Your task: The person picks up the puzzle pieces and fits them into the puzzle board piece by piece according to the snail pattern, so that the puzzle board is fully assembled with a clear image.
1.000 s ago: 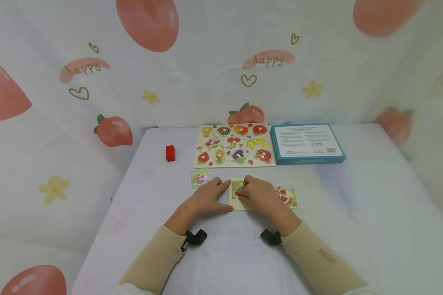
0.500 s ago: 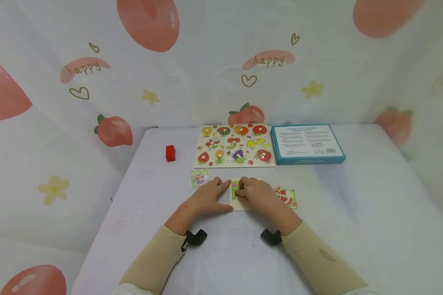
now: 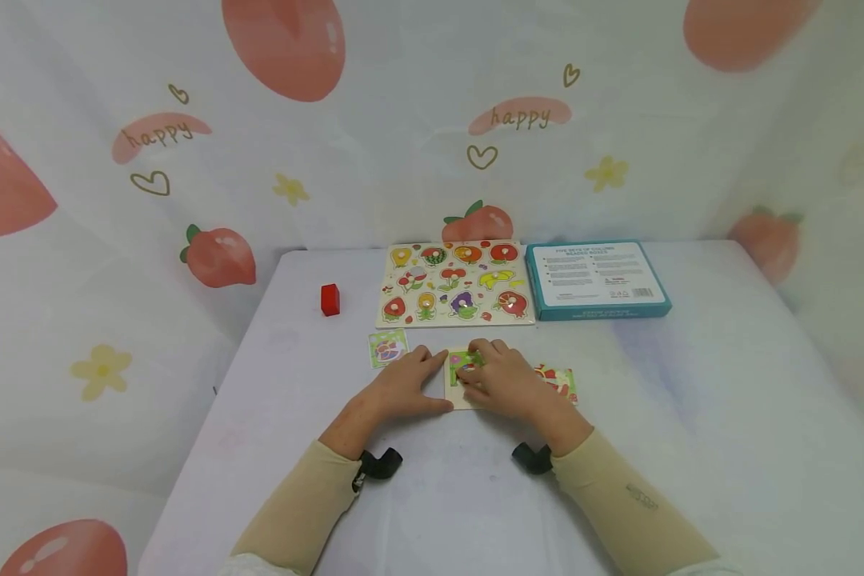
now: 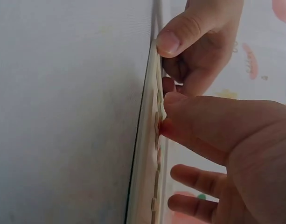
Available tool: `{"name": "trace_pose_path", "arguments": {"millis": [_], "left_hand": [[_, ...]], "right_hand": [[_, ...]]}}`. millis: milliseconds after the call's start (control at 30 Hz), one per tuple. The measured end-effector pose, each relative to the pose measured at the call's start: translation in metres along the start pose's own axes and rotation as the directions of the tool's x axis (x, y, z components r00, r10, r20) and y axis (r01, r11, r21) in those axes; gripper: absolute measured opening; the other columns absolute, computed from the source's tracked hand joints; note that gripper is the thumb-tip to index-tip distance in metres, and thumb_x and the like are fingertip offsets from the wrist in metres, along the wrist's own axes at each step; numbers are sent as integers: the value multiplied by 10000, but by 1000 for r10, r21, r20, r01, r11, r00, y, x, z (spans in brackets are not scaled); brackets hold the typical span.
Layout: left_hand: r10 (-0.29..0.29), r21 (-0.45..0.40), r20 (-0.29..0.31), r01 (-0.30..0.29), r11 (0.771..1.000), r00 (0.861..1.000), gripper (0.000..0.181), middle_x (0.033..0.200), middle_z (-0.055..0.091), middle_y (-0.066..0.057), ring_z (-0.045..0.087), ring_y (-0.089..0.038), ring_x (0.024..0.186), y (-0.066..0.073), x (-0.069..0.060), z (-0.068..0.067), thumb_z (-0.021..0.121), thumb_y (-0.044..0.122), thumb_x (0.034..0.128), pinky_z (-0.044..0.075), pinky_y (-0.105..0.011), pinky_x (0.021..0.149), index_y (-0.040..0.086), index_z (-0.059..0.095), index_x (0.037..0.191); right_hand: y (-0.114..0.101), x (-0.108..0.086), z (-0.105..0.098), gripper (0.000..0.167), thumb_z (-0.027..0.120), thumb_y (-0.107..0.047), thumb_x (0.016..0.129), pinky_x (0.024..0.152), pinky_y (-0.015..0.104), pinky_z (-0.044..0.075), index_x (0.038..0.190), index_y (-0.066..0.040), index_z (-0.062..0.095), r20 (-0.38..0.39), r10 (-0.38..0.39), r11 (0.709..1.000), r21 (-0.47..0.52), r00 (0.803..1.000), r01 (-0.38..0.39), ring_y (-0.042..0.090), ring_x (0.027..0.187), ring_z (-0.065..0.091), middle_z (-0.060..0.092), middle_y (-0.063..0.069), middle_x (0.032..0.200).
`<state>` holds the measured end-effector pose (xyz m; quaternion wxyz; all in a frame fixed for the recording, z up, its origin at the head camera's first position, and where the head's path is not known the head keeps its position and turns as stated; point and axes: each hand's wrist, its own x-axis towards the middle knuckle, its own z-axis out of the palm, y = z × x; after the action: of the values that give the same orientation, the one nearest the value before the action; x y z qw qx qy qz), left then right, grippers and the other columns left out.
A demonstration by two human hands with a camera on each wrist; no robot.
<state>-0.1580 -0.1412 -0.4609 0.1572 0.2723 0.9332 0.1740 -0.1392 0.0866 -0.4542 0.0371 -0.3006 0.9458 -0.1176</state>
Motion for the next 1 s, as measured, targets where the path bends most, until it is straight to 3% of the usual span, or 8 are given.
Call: {"name": "trace_pose_path", "arguments": {"millis": [167,333,533,767,1000], "left_hand": [[5,-4,4,-5,1000,1000,906,1220,510,-46,502,-169,998,0,0,-1,792,514,856,467,-349,886,138,410,1587],[15,4,7,-15,1000,1000,910,1221,506,-41,492,-161,988,1,0,-2,783,517,865,457,-342,869,119,399,1588],[-8,15,18,8,1000,1000,911,1258,502,-36,488,-164,1024,1,-2,-1,773,522,869,461,-340,898,145,380,1600],[-5,-1,10,5,1000,1000,917,1220,491,-27,473,-165,990,0,-2,1,785,504,862,447,-327,850,153,374,1603],[-1,-8,11,1,1000,1000,916,1185,479,-13,469,-157,972,-2,-2,0,776,512,865,440,-323,828,158,370,1606]], "right_hand": [[4,-1,-7,471,692,-365,977,1032,460,445,1434,-264,636,56,62,992,105,996,-68,289,1234,478,485,109,1429],[9,-9,-27,542,745,-350,949,1009,451,472,1459,-229,609,66,125,966,220,990,-137,267,1187,497,530,74,1348],[18,-22,-49,519,767,-310,936,1004,489,481,1420,-169,644,64,176,945,267,982,-187,292,1186,525,570,99,1321],[38,-34,-62,518,745,-292,951,979,533,491,1429,-133,625,65,244,909,332,968,-251,312,1182,561,609,116,1304],[61,-41,-66,445,732,-232,954,844,435,520,1369,-95,648,116,301,862,391,946,-322,269,1015,555,625,61,1089]]}}
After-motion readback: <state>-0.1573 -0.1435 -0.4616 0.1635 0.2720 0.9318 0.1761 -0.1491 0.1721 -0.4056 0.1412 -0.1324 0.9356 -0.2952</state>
